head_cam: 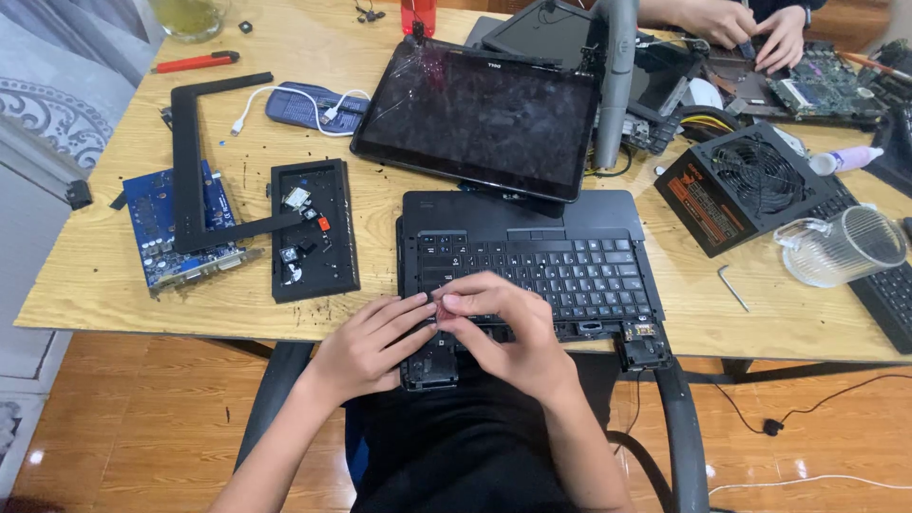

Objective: The person uses a red screwdriver to unscrew components from a disassembled laptop chassis, then aligns and presses a replacement keyboard onto the laptop base and secures it. They then lift the laptop screen assembly and continue unscrewing parts on the exposed motherboard.

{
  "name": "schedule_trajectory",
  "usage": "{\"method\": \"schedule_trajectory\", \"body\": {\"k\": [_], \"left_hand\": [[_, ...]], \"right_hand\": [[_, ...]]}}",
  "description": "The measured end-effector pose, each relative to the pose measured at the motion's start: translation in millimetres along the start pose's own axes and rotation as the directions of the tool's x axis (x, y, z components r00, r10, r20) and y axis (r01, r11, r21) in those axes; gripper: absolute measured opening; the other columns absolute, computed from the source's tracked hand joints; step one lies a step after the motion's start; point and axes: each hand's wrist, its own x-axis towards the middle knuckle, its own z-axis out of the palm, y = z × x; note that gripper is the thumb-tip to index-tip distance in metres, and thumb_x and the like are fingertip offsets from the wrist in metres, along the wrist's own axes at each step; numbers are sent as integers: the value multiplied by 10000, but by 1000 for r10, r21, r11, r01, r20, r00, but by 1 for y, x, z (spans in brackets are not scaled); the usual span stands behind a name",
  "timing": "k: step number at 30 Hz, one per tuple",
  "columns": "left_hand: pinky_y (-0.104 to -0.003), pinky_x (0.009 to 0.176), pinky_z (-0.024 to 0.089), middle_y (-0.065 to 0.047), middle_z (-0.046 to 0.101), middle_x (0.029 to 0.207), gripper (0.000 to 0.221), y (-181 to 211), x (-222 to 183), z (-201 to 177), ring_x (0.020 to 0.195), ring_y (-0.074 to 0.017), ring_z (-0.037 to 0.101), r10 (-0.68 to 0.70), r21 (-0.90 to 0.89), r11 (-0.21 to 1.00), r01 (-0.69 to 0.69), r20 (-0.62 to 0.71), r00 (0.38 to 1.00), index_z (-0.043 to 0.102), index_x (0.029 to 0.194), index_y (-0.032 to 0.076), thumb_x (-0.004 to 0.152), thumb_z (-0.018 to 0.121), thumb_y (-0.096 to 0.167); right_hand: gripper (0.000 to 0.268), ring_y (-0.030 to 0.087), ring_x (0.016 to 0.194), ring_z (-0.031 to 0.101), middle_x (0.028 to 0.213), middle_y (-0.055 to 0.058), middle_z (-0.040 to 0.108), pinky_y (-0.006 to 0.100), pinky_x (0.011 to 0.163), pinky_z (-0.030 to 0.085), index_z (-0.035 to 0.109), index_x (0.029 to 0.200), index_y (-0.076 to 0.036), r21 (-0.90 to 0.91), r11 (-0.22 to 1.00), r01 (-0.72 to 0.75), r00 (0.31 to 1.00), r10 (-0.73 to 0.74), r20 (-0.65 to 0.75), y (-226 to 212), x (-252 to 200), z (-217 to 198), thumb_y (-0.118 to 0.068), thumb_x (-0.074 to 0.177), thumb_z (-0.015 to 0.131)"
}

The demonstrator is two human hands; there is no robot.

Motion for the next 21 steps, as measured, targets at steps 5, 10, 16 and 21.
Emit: {"method": "schedule_trajectory", "body": {"k": [5,10,16,21], "left_hand": [[-469,1088,480,-130,627,1390,681,1,4,-6,1321,-316,587,7,-15,1000,-7,-1,1000,671,1265,54,589,688,133],[-450,1075,490,-129,625,1407,647,1,3,-5,1336,-306,592,-22,-19,1000,22,16,1000,673,1270,62,626,684,114],[-459,1083,483,-114,618,1405,623,-1,-3,-1,1338,-311,586,5,-11,1000,-5,3,1000,669,1267,56,647,676,123],[-437,1119,470,-88,624,1432,604,-1,-1,-3,1358,-264,587,-4,5,1000,4,7,1000,663,1286,39,689,679,133]], "right_hand": [[282,208,980,760,1176,181,707,315,861,652,631,1145,1,-10,1000,-2,1000,2,-1,-5,6,-2,60,909,773],[265,223,990,765,1200,207,719,332,876,649,648,1154,9,-25,999,-33,999,33,17,-10,5,0,104,922,733],[287,224,990,762,1141,185,722,326,873,647,625,1141,13,-67,998,1,1000,0,10,-12,8,3,115,911,762],[294,226,985,755,1166,209,718,317,885,636,609,1142,28,-57,998,-15,1000,14,-19,-10,8,3,131,909,757]]}}
